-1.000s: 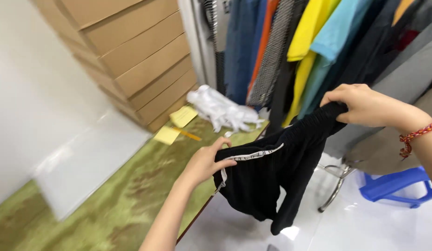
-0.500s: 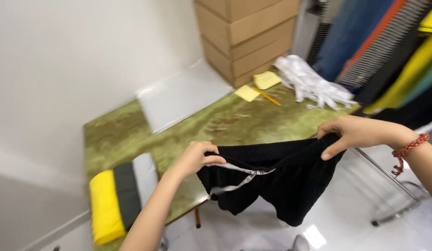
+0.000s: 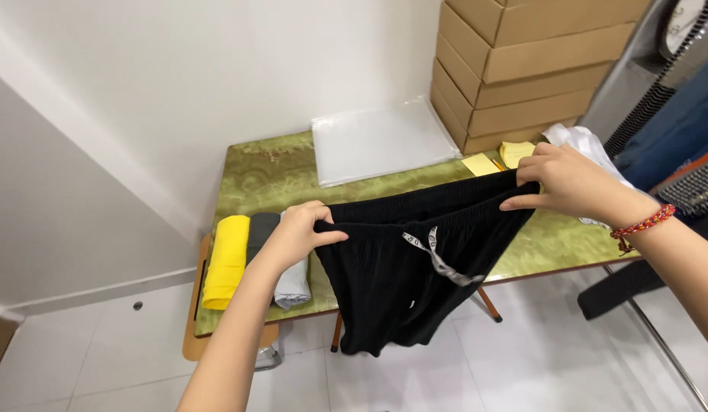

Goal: The person takes several shirts from a clothing rack, including yellow, black, gray, and blue shirts, and folds them on a table. The person also folds a pair of black pants. The folded items are placed in a neat stack on the table.

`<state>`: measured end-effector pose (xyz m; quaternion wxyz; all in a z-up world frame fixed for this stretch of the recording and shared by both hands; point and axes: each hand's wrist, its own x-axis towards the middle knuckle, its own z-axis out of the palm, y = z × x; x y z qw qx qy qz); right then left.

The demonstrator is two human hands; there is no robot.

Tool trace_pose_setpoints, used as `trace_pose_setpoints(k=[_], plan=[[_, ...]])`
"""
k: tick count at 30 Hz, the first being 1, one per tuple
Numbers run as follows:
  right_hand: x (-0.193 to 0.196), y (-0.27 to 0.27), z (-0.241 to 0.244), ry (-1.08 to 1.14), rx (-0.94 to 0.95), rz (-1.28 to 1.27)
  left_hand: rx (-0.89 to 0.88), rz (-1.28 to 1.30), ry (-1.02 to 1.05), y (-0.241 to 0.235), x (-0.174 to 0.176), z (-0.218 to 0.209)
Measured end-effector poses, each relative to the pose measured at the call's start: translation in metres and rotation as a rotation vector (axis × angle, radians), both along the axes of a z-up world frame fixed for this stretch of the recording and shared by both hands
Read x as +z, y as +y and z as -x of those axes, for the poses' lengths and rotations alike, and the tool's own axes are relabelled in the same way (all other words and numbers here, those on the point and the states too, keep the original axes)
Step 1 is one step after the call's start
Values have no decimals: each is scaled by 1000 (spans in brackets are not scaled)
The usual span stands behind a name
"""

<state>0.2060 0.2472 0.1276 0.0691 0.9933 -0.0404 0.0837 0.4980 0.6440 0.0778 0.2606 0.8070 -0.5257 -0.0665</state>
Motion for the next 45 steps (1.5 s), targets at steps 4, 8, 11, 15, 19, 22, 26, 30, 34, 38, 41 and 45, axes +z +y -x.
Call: trace_pose_setpoints(k=[4,8,11,15,19,22,26,30,34,38,41,45], plan=[[8,-2,-5,-42,-139,-78,28,47,49,8,22,12],[14,-9,-8,-261,37,8,73,145,59,19,43,21],[19,-12,-7,-371,124,-165,112,197,41,30,52,25],[42,2,-7,-194,-83,-457,115,265,17,39,55,29],[47,19,-3,-99,-284,-672,135,295,14,43,53,34],[46,21,2,-151,-221,-799,207,315,114,47,56,42],[29,6,15,-372,107,-1224,235,442,337,52,66,54],[-20,0,26,-670,330,-1743,41,623,779,48,33,49],[-139,31,-18,-760,-367,-1765,143,553,1069,20,-47,44],[-264,30,-51,-419,-795,-2367,583,598,1276,-7,-149,53],[-249,61,-67,-491,-733,-2459,645,704,1358,-41,-153,90],[-150,165,-66,-771,-527,-2013,595,920,1379,-71,-99,148]])
